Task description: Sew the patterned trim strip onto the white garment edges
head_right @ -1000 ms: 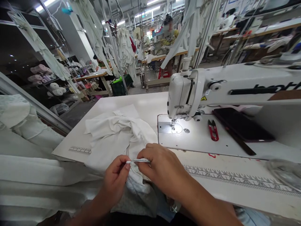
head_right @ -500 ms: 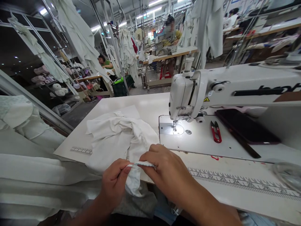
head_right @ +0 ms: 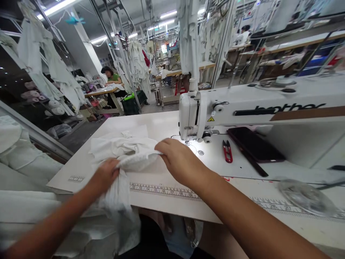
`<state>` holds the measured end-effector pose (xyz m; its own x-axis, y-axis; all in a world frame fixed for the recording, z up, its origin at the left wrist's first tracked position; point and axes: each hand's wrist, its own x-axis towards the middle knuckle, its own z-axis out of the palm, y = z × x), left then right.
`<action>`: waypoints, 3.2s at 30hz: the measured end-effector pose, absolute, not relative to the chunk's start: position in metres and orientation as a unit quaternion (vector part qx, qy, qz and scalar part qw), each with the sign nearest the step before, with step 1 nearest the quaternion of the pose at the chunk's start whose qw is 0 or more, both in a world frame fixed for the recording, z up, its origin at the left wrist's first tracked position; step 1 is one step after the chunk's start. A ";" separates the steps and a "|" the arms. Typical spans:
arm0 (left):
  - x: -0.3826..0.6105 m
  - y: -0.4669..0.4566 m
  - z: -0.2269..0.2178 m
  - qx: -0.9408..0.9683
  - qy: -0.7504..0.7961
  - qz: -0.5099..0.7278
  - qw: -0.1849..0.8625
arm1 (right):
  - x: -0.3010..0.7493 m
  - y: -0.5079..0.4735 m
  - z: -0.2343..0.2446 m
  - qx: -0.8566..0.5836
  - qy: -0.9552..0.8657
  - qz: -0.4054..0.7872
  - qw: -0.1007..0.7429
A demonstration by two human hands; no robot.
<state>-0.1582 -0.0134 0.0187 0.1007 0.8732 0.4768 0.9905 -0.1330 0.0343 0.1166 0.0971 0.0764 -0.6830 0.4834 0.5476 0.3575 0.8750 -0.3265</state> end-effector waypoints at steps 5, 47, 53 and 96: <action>-0.210 0.069 0.103 -0.712 -0.622 -0.244 0.217 | 0.107 0.102 0.078 -0.191 -0.887 0.026 0.420; 0.008 0.126 -0.015 -0.871 -0.467 -0.141 0.046 | 0.202 0.136 -0.006 -0.313 -0.929 0.095 0.171; 0.009 0.138 -0.014 -0.872 -0.460 -0.147 0.076 | 0.196 0.141 0.001 -0.340 -0.918 0.125 0.164; -0.003 0.140 -0.004 -0.895 -0.367 -0.251 0.049 | 0.200 0.147 0.003 -0.360 -0.915 0.127 0.132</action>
<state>-0.0030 0.1399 -0.0042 0.6052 0.6320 0.4840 0.6806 -0.7262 0.0970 0.2001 0.1474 0.0029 -0.7063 0.6918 0.1499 0.6249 0.7088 -0.3273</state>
